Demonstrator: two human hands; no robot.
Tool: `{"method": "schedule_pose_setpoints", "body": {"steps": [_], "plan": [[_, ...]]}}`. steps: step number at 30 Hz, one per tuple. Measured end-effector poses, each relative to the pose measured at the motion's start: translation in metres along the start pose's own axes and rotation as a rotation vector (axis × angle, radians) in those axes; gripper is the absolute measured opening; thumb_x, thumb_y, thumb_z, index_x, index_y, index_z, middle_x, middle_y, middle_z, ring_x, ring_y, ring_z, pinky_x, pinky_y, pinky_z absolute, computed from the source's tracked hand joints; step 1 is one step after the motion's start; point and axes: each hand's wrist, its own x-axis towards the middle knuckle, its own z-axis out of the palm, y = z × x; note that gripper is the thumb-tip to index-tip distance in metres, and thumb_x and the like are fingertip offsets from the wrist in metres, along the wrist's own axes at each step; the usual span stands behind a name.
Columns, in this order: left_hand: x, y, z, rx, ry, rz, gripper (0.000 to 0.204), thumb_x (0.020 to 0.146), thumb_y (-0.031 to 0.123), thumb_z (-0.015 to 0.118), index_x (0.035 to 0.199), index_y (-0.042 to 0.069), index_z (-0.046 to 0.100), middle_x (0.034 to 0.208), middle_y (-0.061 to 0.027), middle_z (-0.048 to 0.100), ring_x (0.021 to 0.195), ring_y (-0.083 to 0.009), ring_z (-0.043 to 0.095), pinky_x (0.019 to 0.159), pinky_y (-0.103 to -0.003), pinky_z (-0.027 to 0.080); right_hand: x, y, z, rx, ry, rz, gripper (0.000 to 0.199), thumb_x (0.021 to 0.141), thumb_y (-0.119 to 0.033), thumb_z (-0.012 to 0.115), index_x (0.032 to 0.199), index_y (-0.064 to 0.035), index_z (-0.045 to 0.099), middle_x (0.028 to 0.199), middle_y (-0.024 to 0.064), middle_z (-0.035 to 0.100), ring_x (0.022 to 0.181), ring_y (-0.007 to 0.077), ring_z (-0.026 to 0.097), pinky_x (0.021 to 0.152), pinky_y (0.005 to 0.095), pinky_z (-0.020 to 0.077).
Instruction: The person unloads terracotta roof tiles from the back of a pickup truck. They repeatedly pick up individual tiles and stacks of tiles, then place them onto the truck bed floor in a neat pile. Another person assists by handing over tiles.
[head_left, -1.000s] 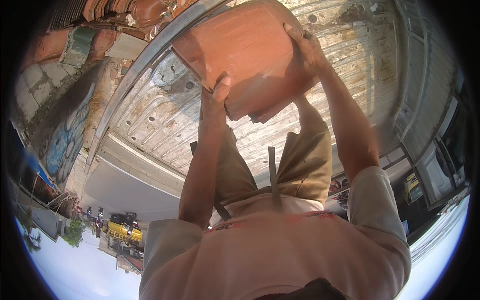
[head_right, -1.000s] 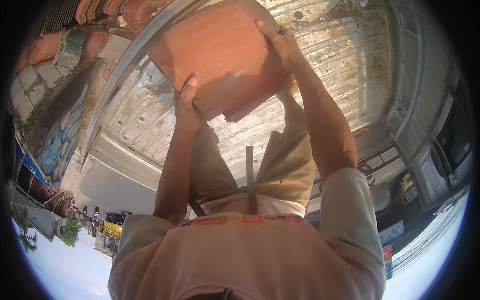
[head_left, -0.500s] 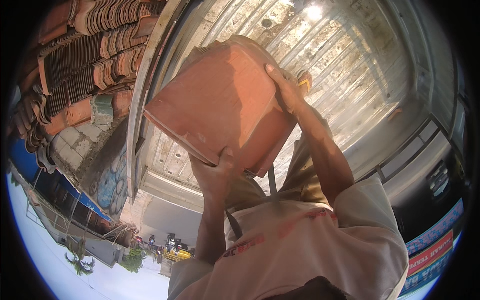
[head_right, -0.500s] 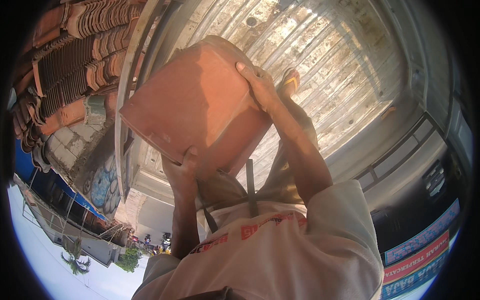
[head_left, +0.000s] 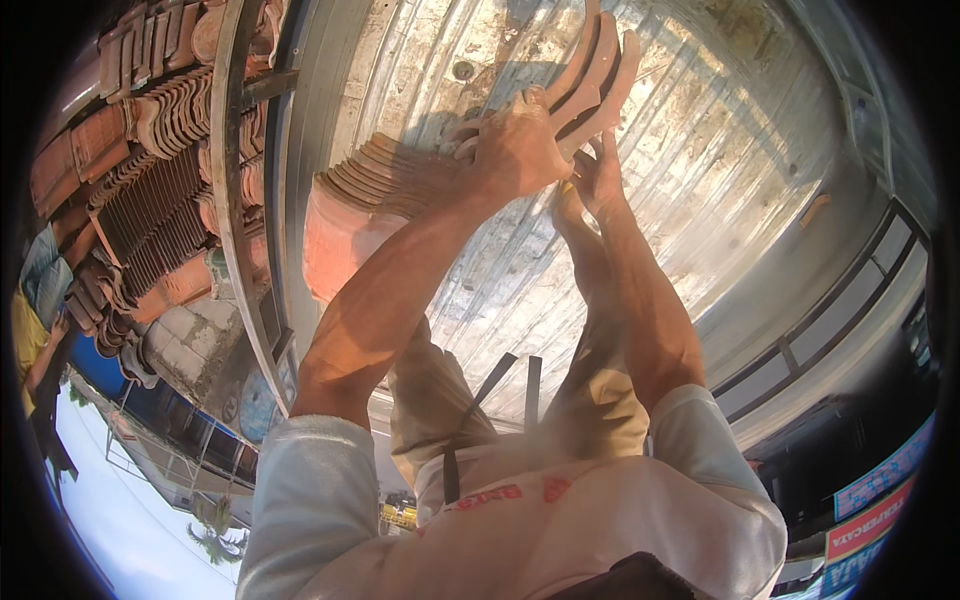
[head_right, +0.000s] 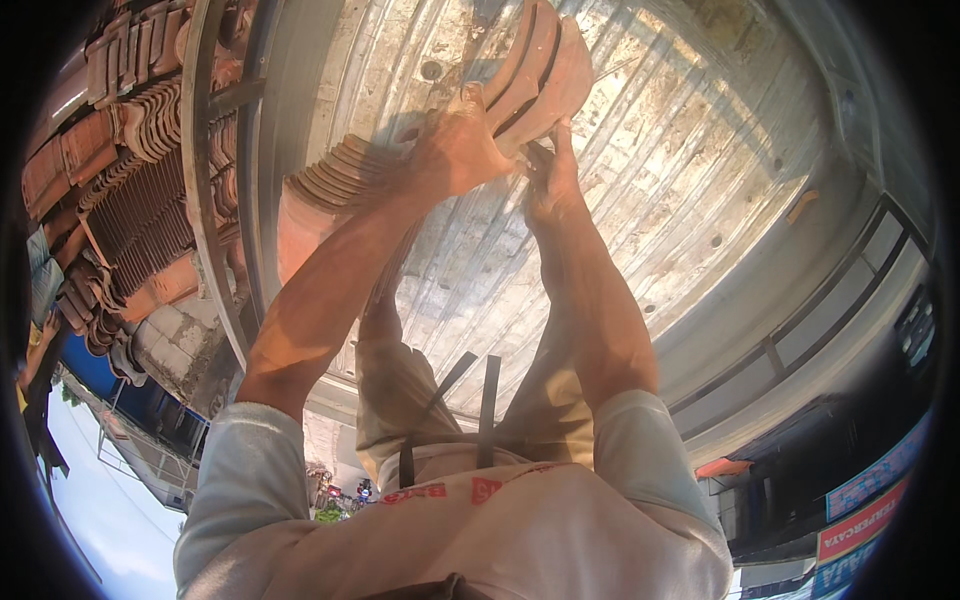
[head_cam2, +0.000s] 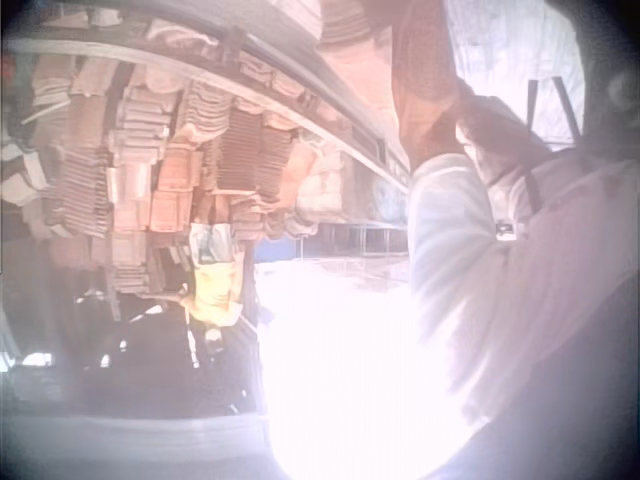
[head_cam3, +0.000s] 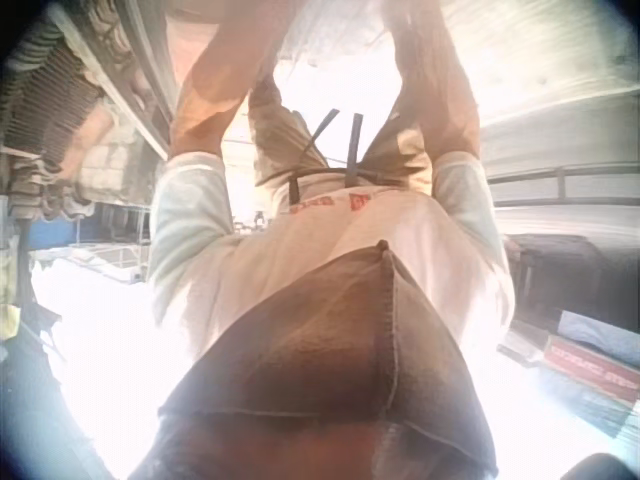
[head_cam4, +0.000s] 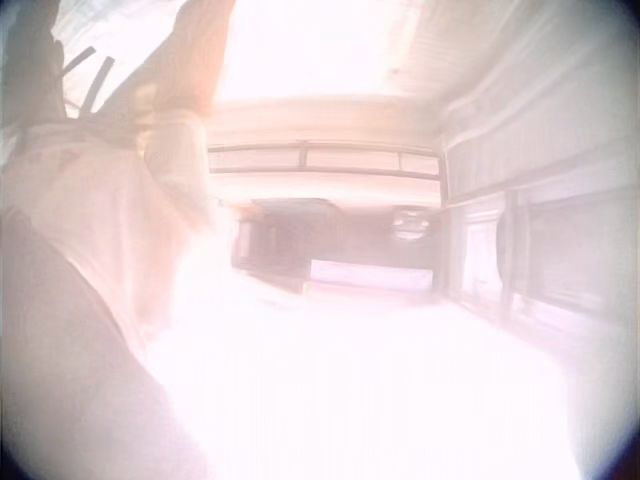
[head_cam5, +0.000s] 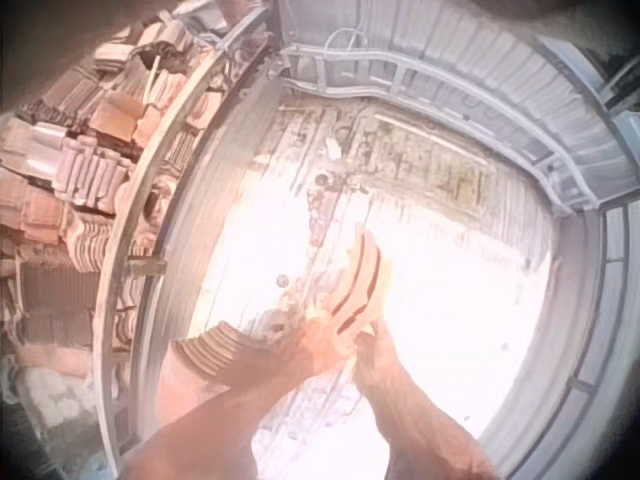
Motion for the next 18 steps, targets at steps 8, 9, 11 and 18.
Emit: {"method": "schedule_pose_setpoints", "body": {"steps": [8, 9, 11, 18], "plan": [[0.099, -0.05, 0.097, 0.311, 0.026, 0.227, 0.072, 0.075, 0.03, 0.078, 0.13, -0.007, 0.049, 0.122, -0.0232, 0.058, 0.113, -0.038, 0.058, 0.095, -0.051, 0.047, 0.041, -0.053, -0.016, 0.048, -0.059, -0.052, 0.096, 0.09, -0.079, 0.035, 0.154, -0.0089, 0.023, 0.149, 0.0226, 0.037, 0.136, 0.0398, 0.037, 0.105, 0.0552, 0.0357], [0.095, -0.034, 0.093, 0.223, 0.066, 0.202, 0.073, 0.074, 0.025, 0.078, 0.132, -0.005, 0.047, 0.124, -0.023, 0.057, 0.113, -0.0397, 0.057, 0.095, -0.052, 0.046, 0.038, -0.058, -0.026, 0.013, -0.055, -0.065, 0.095, 0.09, -0.077, 0.038, 0.154, -0.0082, 0.023, 0.15, 0.0222, 0.036, 0.135, 0.0382, 0.039, 0.104, 0.0533, 0.0378], [0.092, -0.037, 0.101, 0.289, 0.167, 0.266, 0.075, 0.076, 0.026, 0.077, 0.135, -0.004, 0.043, 0.126, -0.0228, 0.055, 0.115, -0.0411, 0.055, 0.097, -0.053, 0.043, 0.04, -0.064, -0.034, -0.073, -0.017, -0.083, 0.091, 0.092, -0.07, 0.046, 0.153, -0.0065, 0.024, 0.15, 0.0218, 0.036, 0.132, 0.035, 0.044, 0.102, 0.0493, 0.0416], [0.093, -0.033, 0.116, 0.336, 0.207, 0.099, 0.081, 0.081, 0.035, 0.073, 0.143, -0.002, 0.036, 0.133, -0.0232, 0.049, 0.124, -0.0415, 0.045, 0.104, -0.055, 0.033, 0.059, -0.088, -0.005, -0.608, 0.306, -0.264, 0.112, 0.075, -0.057, 0.074, 0.151, 0.0043, 0.019, 0.131, 0.0299, 0.054, 0.122, 0.0382, 0.055, 0.1, 0.0393, 0.0473]]}}
